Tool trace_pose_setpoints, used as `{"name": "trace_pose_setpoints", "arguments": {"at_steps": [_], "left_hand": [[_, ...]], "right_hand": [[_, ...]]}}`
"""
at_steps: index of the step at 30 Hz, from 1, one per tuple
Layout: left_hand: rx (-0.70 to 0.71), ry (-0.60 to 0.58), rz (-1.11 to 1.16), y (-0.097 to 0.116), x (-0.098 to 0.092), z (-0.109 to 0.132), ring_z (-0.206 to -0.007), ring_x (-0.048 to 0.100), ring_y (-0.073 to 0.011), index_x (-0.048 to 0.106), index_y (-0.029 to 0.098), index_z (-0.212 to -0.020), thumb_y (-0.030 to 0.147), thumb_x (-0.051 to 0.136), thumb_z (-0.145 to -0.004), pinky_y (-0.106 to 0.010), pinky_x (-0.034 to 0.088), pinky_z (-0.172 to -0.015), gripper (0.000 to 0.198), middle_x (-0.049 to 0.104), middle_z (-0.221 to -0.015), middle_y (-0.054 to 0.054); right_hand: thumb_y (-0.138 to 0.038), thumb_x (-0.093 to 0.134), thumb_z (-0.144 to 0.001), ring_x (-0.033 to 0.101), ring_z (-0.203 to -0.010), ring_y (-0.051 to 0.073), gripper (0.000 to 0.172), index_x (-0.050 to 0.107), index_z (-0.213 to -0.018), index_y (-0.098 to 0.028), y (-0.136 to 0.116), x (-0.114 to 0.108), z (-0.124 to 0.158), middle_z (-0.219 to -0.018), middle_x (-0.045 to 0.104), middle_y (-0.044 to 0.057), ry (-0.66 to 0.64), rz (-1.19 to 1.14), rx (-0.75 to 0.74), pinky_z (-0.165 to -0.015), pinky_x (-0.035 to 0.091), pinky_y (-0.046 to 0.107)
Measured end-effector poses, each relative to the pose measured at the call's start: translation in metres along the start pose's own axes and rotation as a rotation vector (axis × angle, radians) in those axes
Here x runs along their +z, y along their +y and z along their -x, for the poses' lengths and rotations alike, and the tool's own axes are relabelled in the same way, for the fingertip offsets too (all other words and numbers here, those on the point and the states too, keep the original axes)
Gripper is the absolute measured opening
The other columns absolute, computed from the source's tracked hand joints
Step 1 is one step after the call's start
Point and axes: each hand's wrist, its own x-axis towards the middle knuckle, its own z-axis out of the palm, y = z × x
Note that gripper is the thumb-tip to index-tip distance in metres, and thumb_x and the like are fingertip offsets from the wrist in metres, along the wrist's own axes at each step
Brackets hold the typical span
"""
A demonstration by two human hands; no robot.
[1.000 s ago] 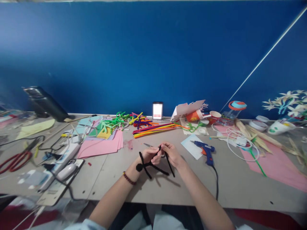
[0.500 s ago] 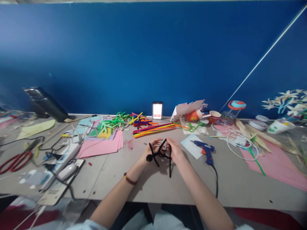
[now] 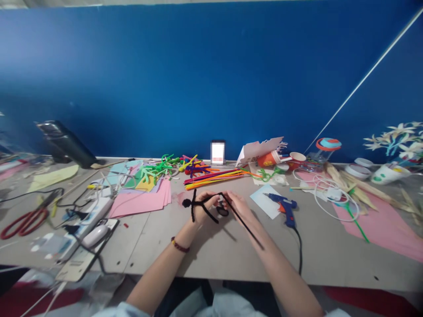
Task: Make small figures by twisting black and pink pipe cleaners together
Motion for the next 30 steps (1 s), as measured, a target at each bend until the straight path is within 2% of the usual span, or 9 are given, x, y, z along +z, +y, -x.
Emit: {"name": "trace_pose_setpoints", "arguments": {"at_steps": [2, 4, 7, 9, 11, 15, 20, 25, 30], "left_hand": [[-0.008, -0.01, 0.004, 0.003, -0.002, -0.001, -0.05, 0.054, -0.0122, 0.063, 0.017, -0.068, 0.028, 0.074, -0.062, -0.028, 0.046, -0.056, 0.017, 0.058, -0.052, 0.002], [0.008, -0.047, -0.011, 0.004, -0.004, -0.003, -0.051, 0.054, -0.0116, 0.063, 0.016, -0.068, 0.027, 0.074, -0.062, -0.027, 0.045, -0.056, 0.016, 0.058, -0.053, 0.002], [0.05, -0.069, -0.058, 0.003, -0.006, -0.005, -0.052, 0.054, -0.0118, 0.065, 0.016, -0.07, 0.028, 0.074, -0.062, -0.027, 0.045, -0.055, 0.017, 0.06, -0.058, 0.0], [0.109, 0.0, -0.123, 0.001, -0.006, -0.006, -0.057, 0.057, -0.0133, 0.066, 0.017, -0.072, 0.03, 0.073, -0.064, -0.027, 0.046, -0.057, 0.018, 0.063, -0.064, -0.001], [0.204, 0.093, -0.211, 0.0, -0.007, -0.004, -0.067, 0.059, -0.0146, 0.066, 0.017, -0.076, 0.031, 0.07, -0.068, -0.028, 0.047, -0.064, 0.016, 0.065, -0.073, -0.003], [0.328, 0.168, -0.327, 0.0, -0.009, 0.0, -0.078, 0.059, -0.0154, 0.064, 0.018, -0.085, 0.029, 0.063, -0.078, -0.028, 0.046, -0.074, 0.013, 0.064, -0.082, -0.003], [0.277, 0.236, -0.314, 0.001, -0.012, 0.001, -0.076, 0.057, -0.0159, 0.06, 0.022, -0.088, 0.034, 0.062, -0.079, -0.028, 0.047, -0.068, 0.015, 0.061, -0.083, -0.003], [0.247, 0.357, -0.234, 0.005, -0.011, -0.002, -0.063, 0.055, -0.0132, 0.059, 0.02, -0.076, 0.04, 0.063, -0.076, -0.025, 0.046, -0.057, 0.02, 0.058, -0.069, -0.001], [0.21, 0.427, -0.151, 0.007, -0.011, -0.005, -0.056, 0.053, -0.011, 0.058, 0.018, -0.076, 0.04, 0.064, -0.075, -0.023, 0.044, -0.052, 0.023, 0.056, -0.064, 0.001]], "right_hand": [[-0.053, 0.062, -0.071, 0.056, -0.057, 0.015, 0.037, 0.069, -0.084, -0.018, -0.001, -0.007, -0.003, -0.069, 0.066, 0.002, 0.021, 0.226, -0.054, -0.054, 0.04, 0.026], [-0.043, 0.06, -0.074, 0.057, -0.062, 0.016, 0.026, 0.069, -0.08, -0.018, 0.0, -0.014, -0.005, -0.072, 0.067, 0.003, 0.038, 0.571, -0.124, -0.058, 0.041, 0.027], [-0.027, 0.062, -0.074, 0.058, -0.07, 0.018, 0.011, 0.068, -0.073, -0.018, -0.002, -0.018, -0.003, -0.076, 0.068, 0.006, -0.026, 1.09, -0.214, -0.063, 0.039, 0.027], [-0.023, 0.064, -0.071, 0.059, -0.076, 0.02, 0.007, 0.068, -0.075, -0.019, -0.004, -0.016, 0.0, -0.081, 0.068, 0.007, -0.08, 1.283, -0.239, -0.064, 0.038, 0.026], [-0.023, 0.066, -0.07, 0.06, -0.082, 0.021, 0.009, 0.068, -0.079, -0.019, -0.007, -0.012, 0.004, -0.085, 0.067, 0.008, -0.103, 1.371, -0.251, -0.065, 0.039, 0.026], [-0.021, 0.064, -0.072, 0.06, -0.086, 0.023, 0.008, 0.068, -0.078, -0.021, -0.01, -0.006, 0.009, -0.086, 0.067, 0.008, -0.104, 1.424, -0.251, -0.066, 0.039, 0.026], [-0.023, 0.06, -0.073, 0.061, -0.071, 0.019, 0.01, 0.066, -0.081, -0.023, 0.004, -0.016, 0.0, -0.076, 0.068, 0.004, -0.09, 1.18, -0.235, -0.061, 0.04, 0.026], [-0.028, 0.06, -0.069, 0.057, -0.059, 0.016, 0.017, 0.06, -0.085, -0.023, 0.025, -0.027, -0.017, -0.074, 0.065, 0.0, 0.015, 0.911, -0.231, -0.056, 0.043, 0.026], [-0.037, 0.062, -0.068, 0.055, -0.058, 0.015, 0.025, 0.06, -0.088, -0.022, 0.016, -0.023, -0.014, -0.079, 0.064, 0.002, 0.167, 0.865, -0.274, -0.06, 0.045, 0.029]]}}
